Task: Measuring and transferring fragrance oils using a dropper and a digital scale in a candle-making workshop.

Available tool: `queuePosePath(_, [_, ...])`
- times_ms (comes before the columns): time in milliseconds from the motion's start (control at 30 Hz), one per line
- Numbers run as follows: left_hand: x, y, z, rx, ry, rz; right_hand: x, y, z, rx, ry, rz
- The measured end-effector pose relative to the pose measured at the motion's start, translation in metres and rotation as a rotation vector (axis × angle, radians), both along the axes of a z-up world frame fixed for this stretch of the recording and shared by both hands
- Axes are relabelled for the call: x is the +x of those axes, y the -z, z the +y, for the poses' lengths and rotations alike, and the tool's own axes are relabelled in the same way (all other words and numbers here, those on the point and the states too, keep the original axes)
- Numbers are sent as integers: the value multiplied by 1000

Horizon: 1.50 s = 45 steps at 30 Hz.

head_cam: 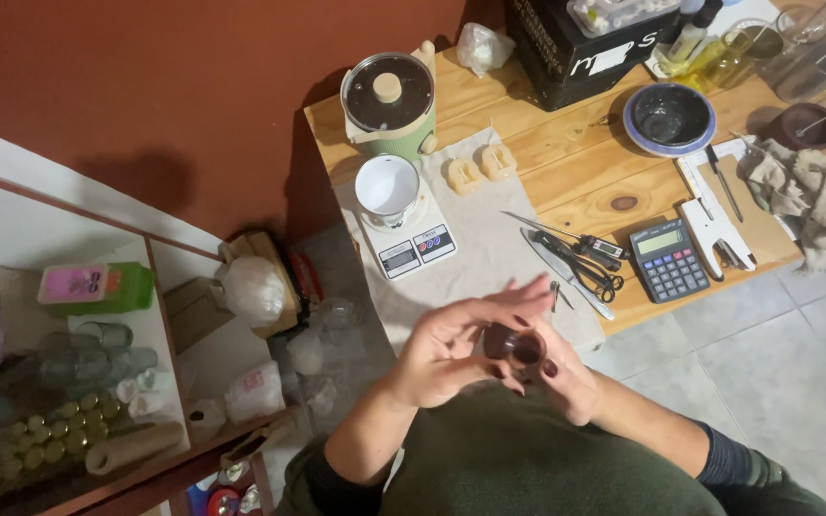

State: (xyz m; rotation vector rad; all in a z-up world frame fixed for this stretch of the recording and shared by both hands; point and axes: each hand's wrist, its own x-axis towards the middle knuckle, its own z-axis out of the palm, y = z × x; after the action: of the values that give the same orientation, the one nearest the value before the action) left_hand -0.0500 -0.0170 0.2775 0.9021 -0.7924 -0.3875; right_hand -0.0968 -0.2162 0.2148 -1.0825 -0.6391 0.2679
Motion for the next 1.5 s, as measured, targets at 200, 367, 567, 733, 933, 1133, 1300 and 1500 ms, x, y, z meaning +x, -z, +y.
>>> queuePosePath(200, [0,-4,24,-95,-204,55,12,-32,3,-137,152,-281])
queuePosePath(367, [-8,33,43,-127,-346,164,25,-36,6,-304,306,-438])
queuePosePath(567, [-12,106,53,-10,-590,410,69,-31,21,-462,437,-466])
queuePosePath(733, [-8,178,42,393,-810,224,152,-7,38,-596,445,-488])
queuePosePath(933, [1,217,27,711,-836,260,236,11,64,-623,342,-585])
queuePosePath(1133, [6,221,25,711,-865,389,249,-1,73,-620,394,-589])
queuePosePath(1300, [14,214,30,699,-962,327,247,-9,70,-613,401,-617])
queuePosePath(1500, [13,207,36,687,-927,324,238,-12,68,-654,419,-657])
